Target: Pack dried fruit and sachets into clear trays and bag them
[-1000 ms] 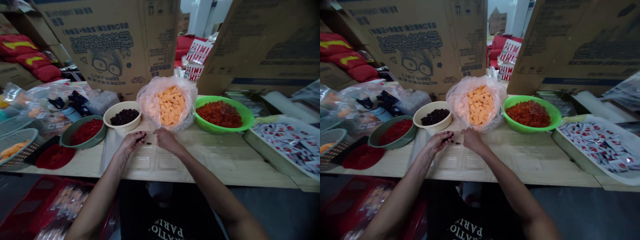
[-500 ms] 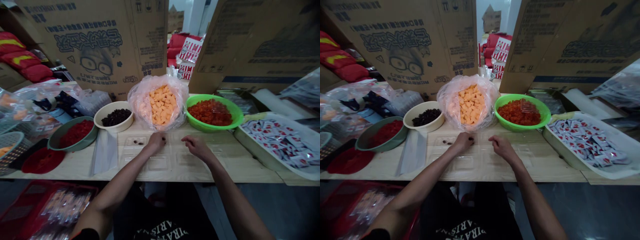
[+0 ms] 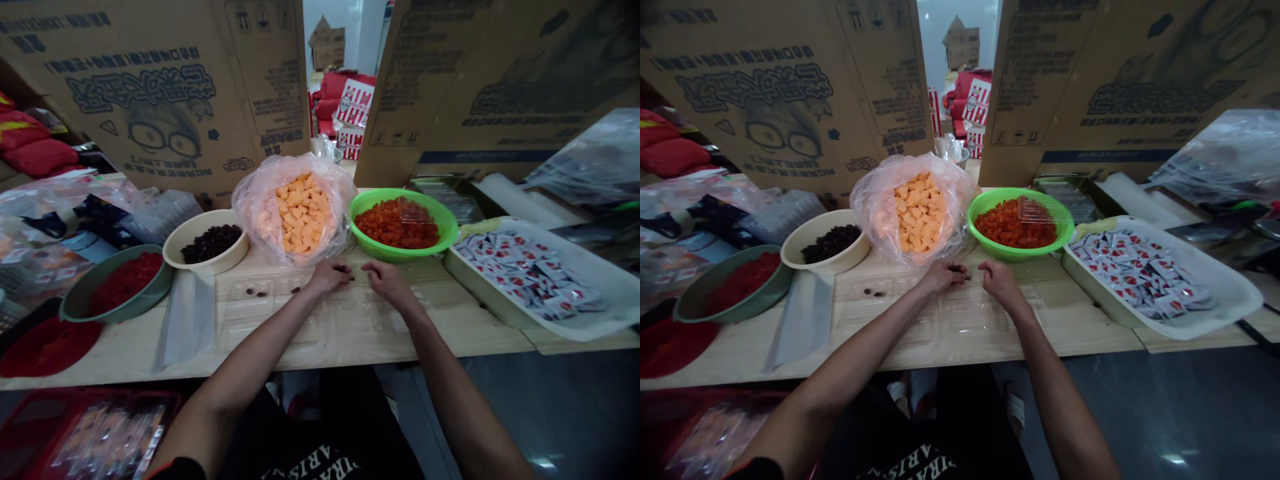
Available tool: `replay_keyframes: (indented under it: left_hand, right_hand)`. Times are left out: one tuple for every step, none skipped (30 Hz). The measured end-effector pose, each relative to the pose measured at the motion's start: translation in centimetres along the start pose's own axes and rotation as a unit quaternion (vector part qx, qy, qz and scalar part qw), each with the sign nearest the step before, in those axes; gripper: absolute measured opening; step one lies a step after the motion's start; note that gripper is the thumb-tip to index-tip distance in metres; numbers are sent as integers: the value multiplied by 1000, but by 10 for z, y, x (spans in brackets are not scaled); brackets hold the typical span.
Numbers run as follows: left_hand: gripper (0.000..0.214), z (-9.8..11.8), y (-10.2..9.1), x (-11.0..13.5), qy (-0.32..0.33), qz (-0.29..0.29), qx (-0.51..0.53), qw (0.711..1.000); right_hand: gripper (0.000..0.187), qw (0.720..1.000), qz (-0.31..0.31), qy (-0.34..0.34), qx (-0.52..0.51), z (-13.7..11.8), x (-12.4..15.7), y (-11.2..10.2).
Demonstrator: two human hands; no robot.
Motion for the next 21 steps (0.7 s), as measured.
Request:
replay_keyframes:
  left_hand:
    - [10,0,3,-4,1,7,-27,1000]
    - [11,1,4,-7,4,14,-57,998]
    - [13,1,5,-9,8,22,-87,996]
    - [14,1,4,-9,13,29,-117,993]
    - [16,1,3,-8,17,34,-146,989]
    - [16,2,2,-6,21,37,-172,984]
    - [16,2,1,-4,24,38,-195,980]
    - [16,3,0,-3,25,37,-214,976]
    - [15,4,-1,-2,27,34,-230,972]
    - [15,5,0,-2,28,30,-242,969]
    - [16,8,1,-3,29,23,-252,967]
    - [18,10,2,-5,31,17,-260,965]
    - [20,14,5,-8,34,10,-269,963]
    - [21,17,8,-11,37,3,-278,960]
    - [22,20,12,-14,41,-2,-288,957]
    - [24,23,15,-16,45,-3,-298,954]
    - [25,25,18,-18,49,-2,-307,951]
    - [26,27,20,-19,52,-3,-315,948]
    - [25,28,22,-20,54,-7,-323,945]
    - [23,27,23,-20,55,-16,-328,943]
    - [20,26,23,-20,56,-26,-330,942]
  right_hand:
    - [38,1000,2,-1,15,2,0,0]
    - [37,1000,3,-6,27,4,1,1]
    - [36,999,3,-12,35,5,1,3]
    - [35,999,3,-19,41,7,2,4]
    - [34,999,4,-25,42,9,3,6]
    - [33,999,6,-32,41,11,3,7]
    - [32,999,9,-38,35,13,4,7]
    - [32,999,13,-44,26,16,4,6]
    - [32,999,20,-49,14,18,5,5]
    - [32,998,27,-53,1,21,6,3]
    - [32,998,33,-57,-13,23,6,0]
    - [32,997,38,-59,-26,25,7,-2]
    - [32,997,42,-59,-37,27,8,-5]
    - [33,996,44,-58,-45,28,9,-7]
    - [33,996,45,-56,-50,29,10,-9]
    - [33,996,45,-53,-52,29,11,-10]
    - [33,996,45,-51,-53,30,12,-12]
    - [33,996,45,-51,-53,31,14,-13]
    - [34,996,44,-52,-53,32,15,-14]
    - [34,996,42,-50,-54,34,16,-15]
    - [34,997,40,-47,-54,36,17,-16]
Point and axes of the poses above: each hand's wrist, its own x-axis away from the middle knuckle, its own y-axis out of the palm, z = x × y, the point moved 3 cm from there along -x, towards the middle knuckle, and after that the axes turned 11 degrees about -z, right-handed, at the moved point
